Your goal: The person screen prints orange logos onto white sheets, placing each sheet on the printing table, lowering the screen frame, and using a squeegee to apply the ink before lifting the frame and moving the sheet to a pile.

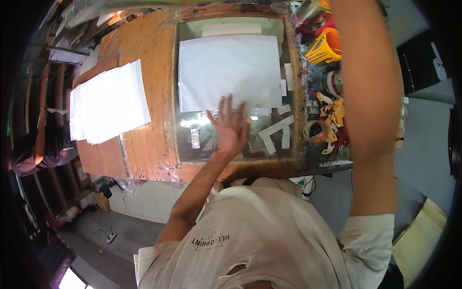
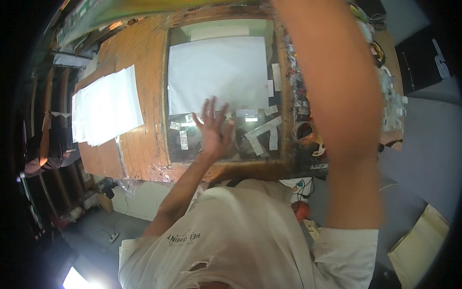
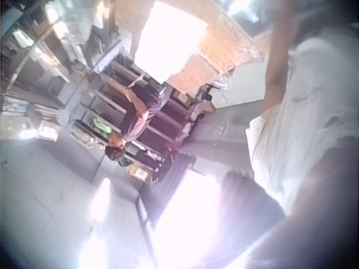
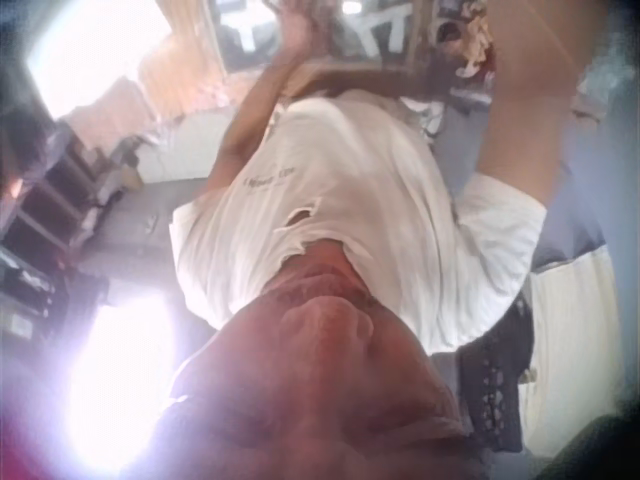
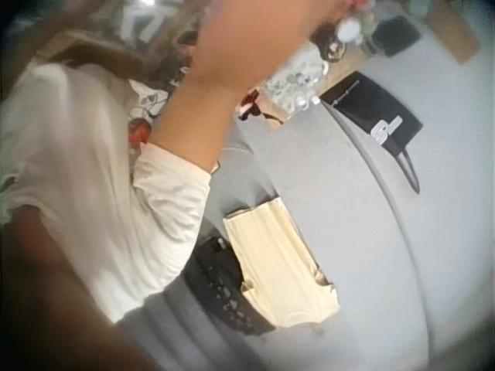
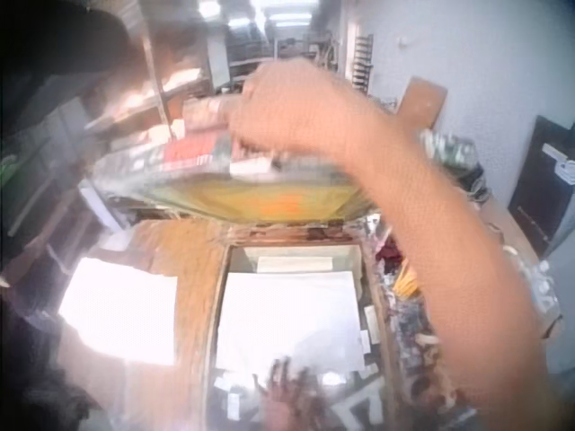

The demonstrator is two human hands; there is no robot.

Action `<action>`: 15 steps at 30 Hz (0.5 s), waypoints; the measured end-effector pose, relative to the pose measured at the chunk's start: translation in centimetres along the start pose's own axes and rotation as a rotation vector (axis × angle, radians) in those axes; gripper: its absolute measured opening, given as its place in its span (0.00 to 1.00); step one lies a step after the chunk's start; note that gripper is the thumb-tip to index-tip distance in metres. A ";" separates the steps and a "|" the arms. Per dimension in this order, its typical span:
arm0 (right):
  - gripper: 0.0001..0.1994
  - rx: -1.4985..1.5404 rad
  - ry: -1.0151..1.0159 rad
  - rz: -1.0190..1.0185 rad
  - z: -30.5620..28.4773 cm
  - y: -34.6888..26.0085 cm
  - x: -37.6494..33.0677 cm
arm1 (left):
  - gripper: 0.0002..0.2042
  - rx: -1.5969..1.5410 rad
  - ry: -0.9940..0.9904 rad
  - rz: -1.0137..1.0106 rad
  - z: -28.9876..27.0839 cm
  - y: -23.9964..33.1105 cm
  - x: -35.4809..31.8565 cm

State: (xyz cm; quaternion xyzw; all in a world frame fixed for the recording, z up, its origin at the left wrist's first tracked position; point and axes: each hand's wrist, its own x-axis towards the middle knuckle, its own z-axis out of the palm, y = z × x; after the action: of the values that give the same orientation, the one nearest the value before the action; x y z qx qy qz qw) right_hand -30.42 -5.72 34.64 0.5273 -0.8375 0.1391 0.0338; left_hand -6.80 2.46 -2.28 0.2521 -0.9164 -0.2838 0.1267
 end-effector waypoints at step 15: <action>0.39 0.012 0.017 -0.098 30.3 0.9 -23.6 | 0.23 -1.666 0.100 -1.161 -4.5 -1.3 -5.2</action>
State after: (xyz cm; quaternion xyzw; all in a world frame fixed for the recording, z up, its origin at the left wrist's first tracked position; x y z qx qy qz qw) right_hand -18.09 7.10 0.62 0.5665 -0.8096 0.1468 0.0446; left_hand -0.22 2.22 0.12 0.5013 -0.1567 -0.8389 0.1428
